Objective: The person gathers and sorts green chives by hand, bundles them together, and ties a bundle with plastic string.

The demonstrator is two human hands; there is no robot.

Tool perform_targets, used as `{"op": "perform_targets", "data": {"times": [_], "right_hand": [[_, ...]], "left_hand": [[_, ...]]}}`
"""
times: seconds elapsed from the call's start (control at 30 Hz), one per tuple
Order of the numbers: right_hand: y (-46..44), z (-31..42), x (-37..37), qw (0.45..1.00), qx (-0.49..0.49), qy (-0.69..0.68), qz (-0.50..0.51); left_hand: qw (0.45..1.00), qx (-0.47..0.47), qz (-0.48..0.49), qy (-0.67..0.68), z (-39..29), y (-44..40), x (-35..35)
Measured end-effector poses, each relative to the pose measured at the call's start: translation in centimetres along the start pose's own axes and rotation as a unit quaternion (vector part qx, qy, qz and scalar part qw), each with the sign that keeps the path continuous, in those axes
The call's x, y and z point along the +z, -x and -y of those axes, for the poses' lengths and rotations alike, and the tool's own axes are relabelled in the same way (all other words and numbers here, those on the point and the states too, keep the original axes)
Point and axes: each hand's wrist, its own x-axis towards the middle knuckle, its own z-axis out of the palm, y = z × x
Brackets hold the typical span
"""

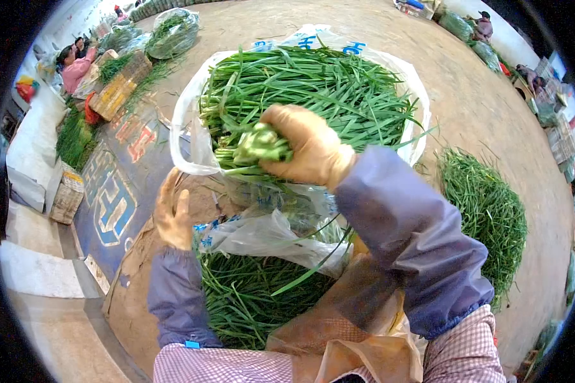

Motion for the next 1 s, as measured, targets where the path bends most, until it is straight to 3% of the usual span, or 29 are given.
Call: {"op": "perform_targets", "data": {"times": [0.03,0.07,0.13,0.23,0.33,0.43,0.53,0.57,0.6,0.67,0.7,0.8,0.83,0.87,1.0], "right_hand": [[0.5,-0.6,-0.5,0.994,0.061,-0.093,-0.02],[0.8,-0.3,0.0,0.967,0.089,-0.23,-0.069],[1.4,-1.6,-2.3,0.935,0.127,-0.307,-0.127],[2.0,-1.6,-5.7,0.931,0.119,-0.294,-0.179],[2.5,-0.9,-7.2,0.93,0.113,-0.294,-0.19],[2.6,-0.4,-7.7,0.944,0.072,-0.27,-0.178],[2.7,-0.5,-7.2,0.928,0.114,-0.352,-0.049],[2.6,-0.2,-7.0,0.945,0.087,-0.315,-0.022],[2.8,-0.3,-7.0,0.91,0.129,-0.394,0.02],[2.7,-0.1,-7.9,0.894,0.11,-0.431,0.05],[2.7,-0.4,-7.9,0.917,0.101,-0.384,0.042],[2.1,-0.7,-7.3,0.956,0.099,-0.276,-0.01],[2.0,-1.1,-6.8,0.947,0.115,-0.297,-0.044],[1.9,-1.2,-6.4,0.936,0.129,-0.317,-0.079],[1.5,-1.6,-6.2,0.932,0.138,-0.313,-0.122]], "left_hand": [[1.0,0.007,-0.024,-0.018,-1.9,0.4,0.0],[0.994,0.084,-0.017,-0.062,-3.6,0.4,-1.5],[0.969,0.224,-0.022,-0.102,-6.9,1.2,-0.6],[0.939,0.305,0.015,-0.158,-11.4,1.2,2.1],[0.913,0.233,0.084,-0.323,-14.2,0.8,5.7],[0.911,0.199,0.097,-0.348,-13.0,0.4,9.6],[0.95,0.158,0.085,-0.255,-14.5,0.1,13.9],[0.964,0.128,0.096,-0.212,-14.5,0.0,15.3],[0.969,0.114,0.136,-0.173,-13.5,-0.2,16.7],[0.959,0.168,0.135,-0.183,-12.7,-0.7,18.5],[0.955,0.185,0.141,-0.183,-13.0,-1.0,19.1],[0.888,0.139,0.234,-0.371,-16.9,-1.0,18.9],[0.9,0.177,0.178,-0.357,-16.8,-0.7,19.0],[0.868,0.163,0.206,-0.42,-17.0,-1.2,19.5],[0.935,0.15,0.24,-0.214,-15.7,-1.3,19.1]]}}
